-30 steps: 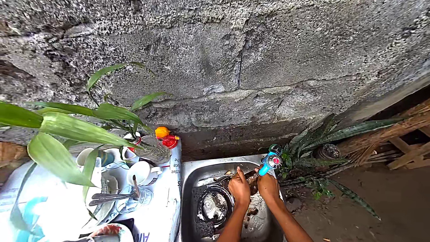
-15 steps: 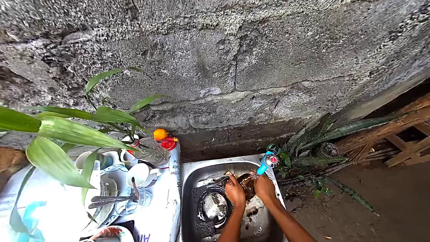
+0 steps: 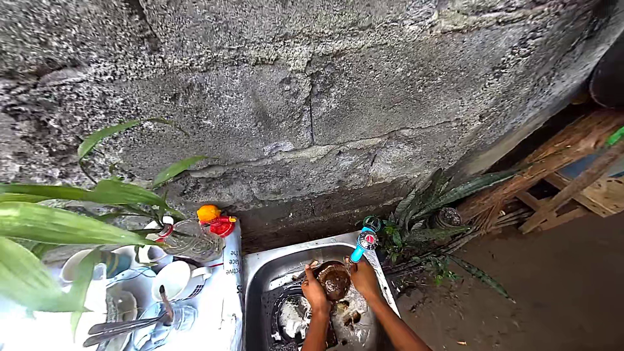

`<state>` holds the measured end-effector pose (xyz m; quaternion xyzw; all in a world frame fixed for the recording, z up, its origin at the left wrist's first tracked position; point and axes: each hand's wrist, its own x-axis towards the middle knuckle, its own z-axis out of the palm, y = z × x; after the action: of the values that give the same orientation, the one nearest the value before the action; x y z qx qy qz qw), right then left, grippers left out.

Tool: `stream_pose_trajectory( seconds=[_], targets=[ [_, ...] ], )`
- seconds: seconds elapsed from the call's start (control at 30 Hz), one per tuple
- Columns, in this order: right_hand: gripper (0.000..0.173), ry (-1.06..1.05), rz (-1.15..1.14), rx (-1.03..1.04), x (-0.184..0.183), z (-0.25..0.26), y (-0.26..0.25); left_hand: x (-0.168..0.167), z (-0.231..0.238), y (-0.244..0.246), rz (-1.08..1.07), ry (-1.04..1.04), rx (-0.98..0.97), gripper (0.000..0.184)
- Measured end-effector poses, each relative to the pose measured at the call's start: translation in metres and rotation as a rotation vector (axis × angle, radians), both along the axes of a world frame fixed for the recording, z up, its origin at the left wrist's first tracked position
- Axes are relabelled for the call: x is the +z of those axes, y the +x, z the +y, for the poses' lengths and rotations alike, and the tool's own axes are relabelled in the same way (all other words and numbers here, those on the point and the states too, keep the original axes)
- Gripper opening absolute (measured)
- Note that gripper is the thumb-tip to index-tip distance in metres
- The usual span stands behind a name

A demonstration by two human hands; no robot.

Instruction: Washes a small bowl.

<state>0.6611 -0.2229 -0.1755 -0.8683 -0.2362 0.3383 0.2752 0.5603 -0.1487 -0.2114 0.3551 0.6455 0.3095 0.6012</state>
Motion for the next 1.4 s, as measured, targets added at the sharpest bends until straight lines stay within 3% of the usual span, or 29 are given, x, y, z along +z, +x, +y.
stream_pose_trajectory(
  seconds=[0.1, 0.17, 0.2, 0.27, 0.33, 0.4, 0.5, 0.6, 0.7, 0.8, 0.87, 0.9, 0.97, 1.03, 1.13, 1.27, 1.33, 1.4],
  targets=[
    [0.038, 0.272, 0.447, -0.241, -0.021, -0.012, 0.010, 0.009, -0.001, -0.005, -0.508, -0.206, 0.102, 0.064],
    [0.043, 0.353, 0.575, -0.314, -0.014, -0.014, 0.000, 0.001, -0.002, -0.006, -0.615, -0.273, 0.043, 0.064],
    [0.045, 0.374, 0.534, -0.332, -0.014, -0.013, -0.003, -0.005, -0.003, -0.009, -0.593, -0.252, -0.011, 0.057],
    [0.042, 0.319, 0.276, -0.235, -0.018, -0.011, 0.002, -0.016, 0.002, -0.017, -0.514, -0.117, -0.165, 0.040],
    [0.042, 0.136, 0.104, -0.025, -0.011, -0.009, 0.013, -0.011, 0.004, -0.019, -0.425, 0.029, -0.336, 0.030],
    [0.044, 0.003, -0.035, 0.085, 0.000, -0.007, 0.005, 0.001, -0.005, -0.009, -0.288, 0.139, -0.436, 0.050],
    [0.046, 0.132, -0.182, 0.009, -0.006, -0.005, -0.012, 0.007, -0.015, 0.008, 0.038, 0.256, -0.385, 0.061],
    [0.044, 0.086, -0.140, 0.006, -0.044, -0.017, -0.015, -0.007, -0.010, -0.005, 0.379, 0.306, -0.708, 0.057],
    [0.050, 0.001, -0.011, -0.019, -0.062, -0.026, 0.000, -0.024, 0.003, -0.031, 0.369, 0.360, -1.159, 0.046],
    [0.053, 0.018, 0.089, -0.015, -0.055, -0.031, 0.001, -0.028, -0.012, -0.049, 0.494, 0.615, -1.559, 0.078],
    [0.048, -0.003, 0.173, 0.029, -0.050, -0.026, 0.001, -0.041, -0.035, -0.048, 0.573, 0.895, -1.666, 0.093],
    [0.043, -0.036, 0.184, 0.076, -0.046, -0.021, 0.003, -0.052, -0.043, -0.046, 0.593, 1.012, -1.649, 0.086],
    [0.037, -0.092, 0.148, 0.170, -0.039, -0.012, 0.008, -0.073, -0.042, -0.041, 0.638, 1.108, -1.624, 0.042],
    [0.034, -0.064, 0.132, 0.182, -0.030, -0.012, 0.015, -0.078, -0.031, -0.041, 0.627, 1.046, -1.641, 0.027],
    [0.038, 0.086, 0.068, 0.121, -0.021, -0.023, 0.030, -0.058, 0.000, -0.034, 0.396, 0.631, -1.505, 0.040],
    [0.049, 0.286, 0.078, 0.110, -0.031, -0.036, 0.029, -0.035, 0.025, -0.028, -0.218, 0.207, -1.028, 0.056],
    [0.046, 0.336, 0.015, 0.180, -0.040, -0.033, 0.024, -0.026, 0.027, -0.029, -0.382, 0.099, -0.934, 0.054],
    [0.054, 0.263, -0.084, 0.270, -0.036, -0.026, 0.014, -0.022, 0.020, -0.027, -0.473, 0.058, -0.719, 0.039]
  ],
)
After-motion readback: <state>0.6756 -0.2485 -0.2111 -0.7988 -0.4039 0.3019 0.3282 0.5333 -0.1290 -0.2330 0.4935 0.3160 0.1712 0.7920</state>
